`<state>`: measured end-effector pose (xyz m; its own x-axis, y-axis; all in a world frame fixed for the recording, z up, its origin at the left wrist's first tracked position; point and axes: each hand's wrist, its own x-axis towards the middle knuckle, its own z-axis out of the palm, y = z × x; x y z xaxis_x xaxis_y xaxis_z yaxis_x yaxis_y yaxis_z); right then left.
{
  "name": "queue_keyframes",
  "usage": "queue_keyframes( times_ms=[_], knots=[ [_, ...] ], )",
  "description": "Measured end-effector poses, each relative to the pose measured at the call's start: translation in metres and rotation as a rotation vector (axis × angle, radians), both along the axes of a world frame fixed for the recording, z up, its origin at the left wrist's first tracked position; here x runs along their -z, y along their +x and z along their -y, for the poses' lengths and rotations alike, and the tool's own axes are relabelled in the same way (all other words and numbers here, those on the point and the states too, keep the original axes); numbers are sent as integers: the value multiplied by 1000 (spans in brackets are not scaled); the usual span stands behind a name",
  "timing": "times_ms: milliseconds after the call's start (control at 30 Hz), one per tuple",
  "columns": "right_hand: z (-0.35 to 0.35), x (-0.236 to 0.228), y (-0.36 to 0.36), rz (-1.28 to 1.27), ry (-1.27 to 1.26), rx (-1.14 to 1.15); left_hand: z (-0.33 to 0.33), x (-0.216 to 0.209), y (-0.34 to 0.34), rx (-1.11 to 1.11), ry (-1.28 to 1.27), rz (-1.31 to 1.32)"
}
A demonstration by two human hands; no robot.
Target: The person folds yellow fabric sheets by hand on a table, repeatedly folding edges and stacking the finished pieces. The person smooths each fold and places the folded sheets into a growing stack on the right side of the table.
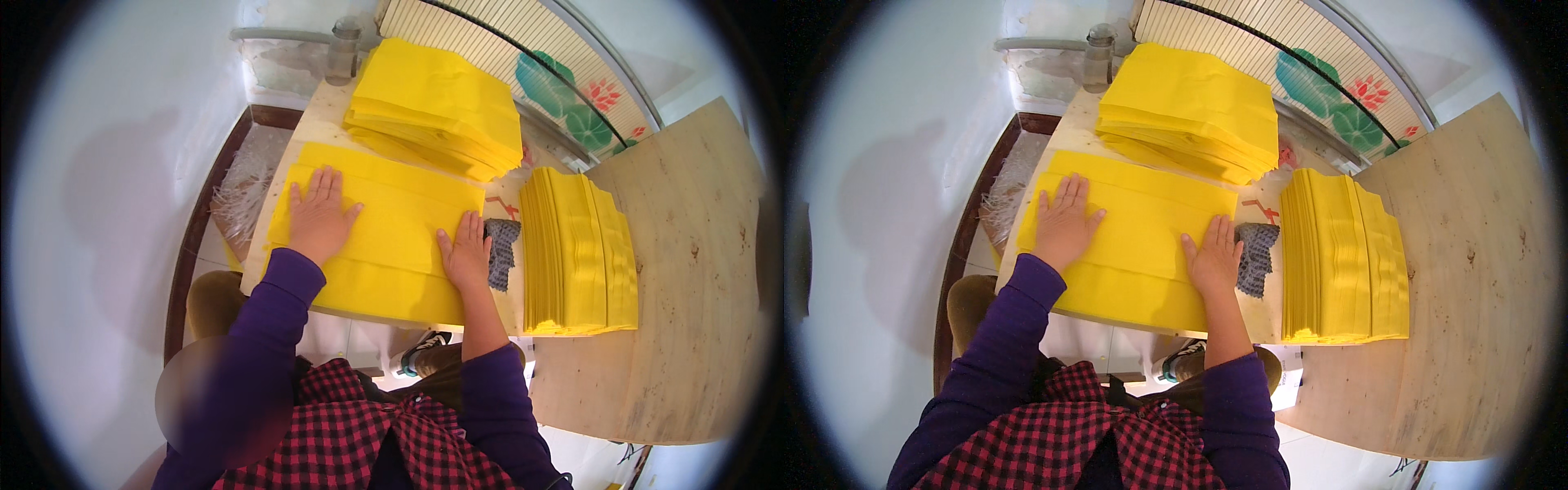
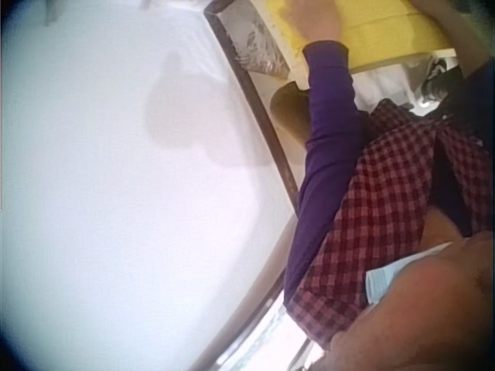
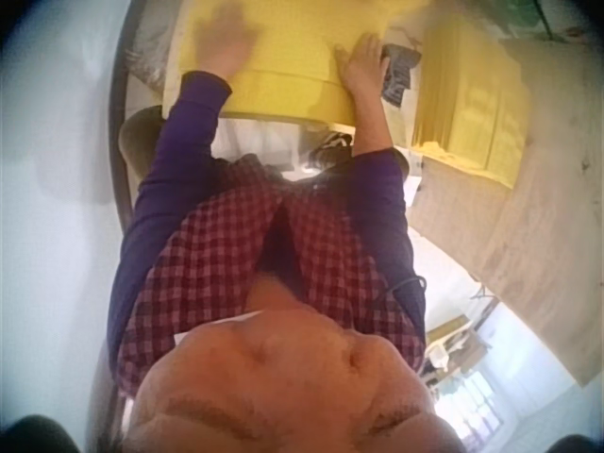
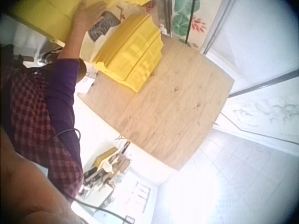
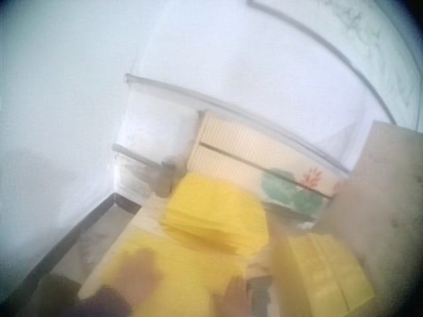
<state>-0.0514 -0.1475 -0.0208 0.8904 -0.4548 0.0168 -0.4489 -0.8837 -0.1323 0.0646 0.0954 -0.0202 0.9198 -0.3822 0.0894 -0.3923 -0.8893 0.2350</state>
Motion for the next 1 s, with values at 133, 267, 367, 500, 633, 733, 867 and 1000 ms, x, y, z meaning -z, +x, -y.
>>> queue_keyframes(
  times_ms=[133, 267, 367, 500, 633, 733, 867, 1000],
  knots=[
    [-2, -2, 0, -5, 8, 10, -19, 2, 7, -68, -12, -24],
    [0, -2, -5, -14, 45, 57, -35, 0, 7, -144, -19, -65],
    [10, -4, -19, -55, 69, 69, -42, -2, 7, -167, -20, -86],
    [32, -17, -32, -39, 100, 155, -45, 1, 4, -161, -14, -61],
    [40, -41, -25, 370, 116, -55, -42, 2, 5, -175, 8, -52],
    [27, -49, 8, 481, 219, -244, -41, -1, 6, -186, 20, -74],
    [7, -46, 58, 345, 255, -373, -43, -2, 4, -190, -7, -90],
    [7, -46, 94, 6, 437, -264, -43, 0, 4, -195, -50, -76]
  ],
)
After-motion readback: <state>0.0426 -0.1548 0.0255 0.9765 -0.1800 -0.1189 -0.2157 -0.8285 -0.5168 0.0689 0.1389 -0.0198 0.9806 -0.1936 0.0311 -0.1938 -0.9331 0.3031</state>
